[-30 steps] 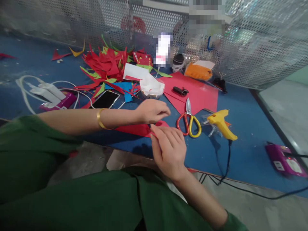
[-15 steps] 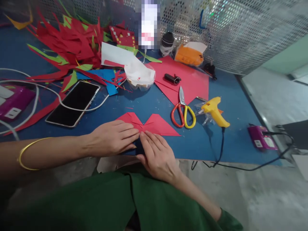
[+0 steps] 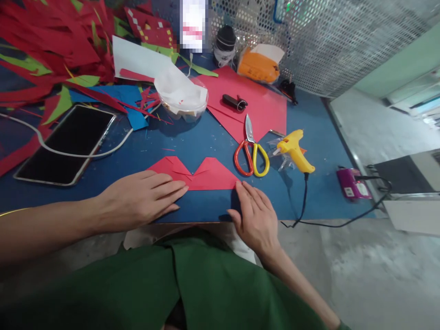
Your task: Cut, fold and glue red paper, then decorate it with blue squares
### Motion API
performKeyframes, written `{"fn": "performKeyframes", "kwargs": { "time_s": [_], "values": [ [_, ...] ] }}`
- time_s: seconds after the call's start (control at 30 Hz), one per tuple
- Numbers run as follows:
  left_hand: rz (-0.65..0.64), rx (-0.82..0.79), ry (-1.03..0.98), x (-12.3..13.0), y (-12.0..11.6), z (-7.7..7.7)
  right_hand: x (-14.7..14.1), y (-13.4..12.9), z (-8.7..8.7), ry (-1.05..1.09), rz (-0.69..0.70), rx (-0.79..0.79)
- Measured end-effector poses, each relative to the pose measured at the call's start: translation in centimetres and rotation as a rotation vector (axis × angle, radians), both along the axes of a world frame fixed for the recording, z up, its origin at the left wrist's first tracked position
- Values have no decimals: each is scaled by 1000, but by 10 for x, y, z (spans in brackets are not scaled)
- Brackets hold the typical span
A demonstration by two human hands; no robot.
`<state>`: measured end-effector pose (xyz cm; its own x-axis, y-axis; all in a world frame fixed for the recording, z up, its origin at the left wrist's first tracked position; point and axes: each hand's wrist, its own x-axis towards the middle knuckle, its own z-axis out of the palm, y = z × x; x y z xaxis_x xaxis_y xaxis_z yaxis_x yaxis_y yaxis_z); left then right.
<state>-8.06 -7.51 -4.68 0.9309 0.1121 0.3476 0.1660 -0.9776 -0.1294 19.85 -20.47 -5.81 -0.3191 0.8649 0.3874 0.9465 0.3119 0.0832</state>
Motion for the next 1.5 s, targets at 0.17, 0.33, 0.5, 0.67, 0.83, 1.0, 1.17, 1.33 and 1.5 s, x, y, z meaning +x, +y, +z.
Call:
{"fn": "performKeyframes", "kwargs": {
  "time_s": [0.17,0.33,0.5,0.67,0.83,1.0,1.17,1.33,1.5],
  "values": [
    [23,-38,-33,-2,8,1,9,1,4,-63,-90,108],
    [54,-61,-25,-2,9,2,-19,24,19,-22,141,105],
    [62,-37,5,0,5,4,-46,51,26,-66,327,79],
    [55,21,39,1,4,6,-52,57,21,-15,309,55],
    [74,-5,14,3,3,3,-51,54,14,98,275,48],
    [141,-99,-91,7,3,3,-53,59,13,265,191,-54],
    [230,-262,-112,8,1,7,-59,63,13,405,131,-124],
    [337,-422,-125,8,-1,9,-62,64,15,475,40,-196],
    [389,-461,-68,10,1,12,-65,64,17,473,7,-238]
  ]
}}
